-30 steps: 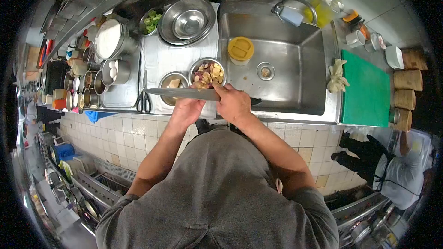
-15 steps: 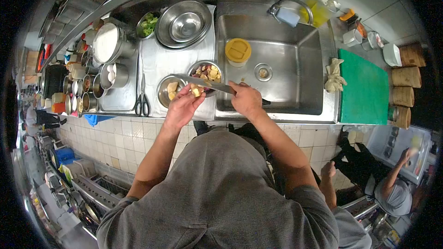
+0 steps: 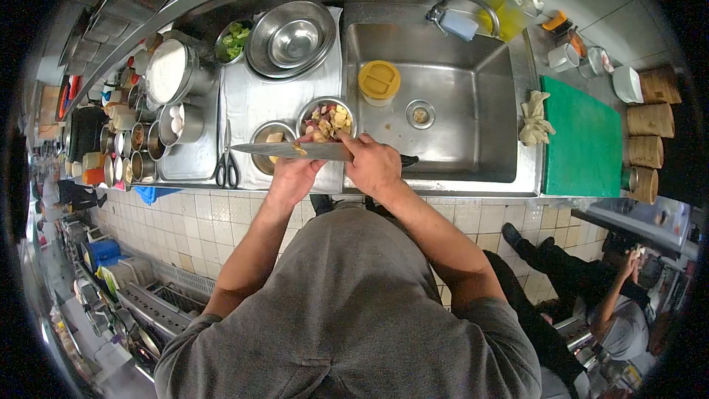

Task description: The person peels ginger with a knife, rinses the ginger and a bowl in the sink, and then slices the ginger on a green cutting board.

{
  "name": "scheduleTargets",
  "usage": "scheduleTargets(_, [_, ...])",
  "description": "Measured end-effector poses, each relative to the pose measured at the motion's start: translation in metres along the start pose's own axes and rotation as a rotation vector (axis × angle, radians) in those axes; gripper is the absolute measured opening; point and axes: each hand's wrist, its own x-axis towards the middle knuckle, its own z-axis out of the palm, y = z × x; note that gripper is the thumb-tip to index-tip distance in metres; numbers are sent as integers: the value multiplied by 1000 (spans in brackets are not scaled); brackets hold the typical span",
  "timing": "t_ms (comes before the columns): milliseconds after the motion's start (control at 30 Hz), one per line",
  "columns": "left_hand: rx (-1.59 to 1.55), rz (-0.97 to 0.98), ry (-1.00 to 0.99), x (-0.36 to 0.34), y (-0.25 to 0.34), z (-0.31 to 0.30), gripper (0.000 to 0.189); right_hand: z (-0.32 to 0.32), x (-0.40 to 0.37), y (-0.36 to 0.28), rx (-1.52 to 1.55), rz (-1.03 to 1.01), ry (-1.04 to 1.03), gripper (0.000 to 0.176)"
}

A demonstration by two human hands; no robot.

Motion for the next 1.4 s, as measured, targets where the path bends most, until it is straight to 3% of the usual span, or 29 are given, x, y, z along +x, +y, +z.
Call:
scheduleTargets(100, [-4,-1,8,2,-3,-7,41,-1,0,0,13,5,-23,59])
scheduleTargets(300, [21,-26,-6,2,2,-3,36,7,3,10,-6,22,-43,58])
scheduleTargets(467, [34,-88,-32,-2,16,-4,31,21,7,60,-7,128,-39,51])
scheduleTargets(500, [37,-72,5,-5,20,0,28,19,7,61,-48,106,44,42])
scheduleTargets(633, [33,-78,30,-2,18,-6,25,13,4,54,-5,159,-77,48])
scheduleTargets(700, [55,-69,-40,2,12,-11,26,24,1,41,32,31,44,49])
scheduleTargets(833, [40,-82,28,1,7,-2,27,15,-1,13,81,-16,55,52])
scheduleTargets(1167, [118,-128,-10,-5,12,-16,31,23,4,69,1,194,-104,48])
scheduleTargets(1400, [133,-93,30,4,-4,-31,28,17,3,26,107,118,-69,49])
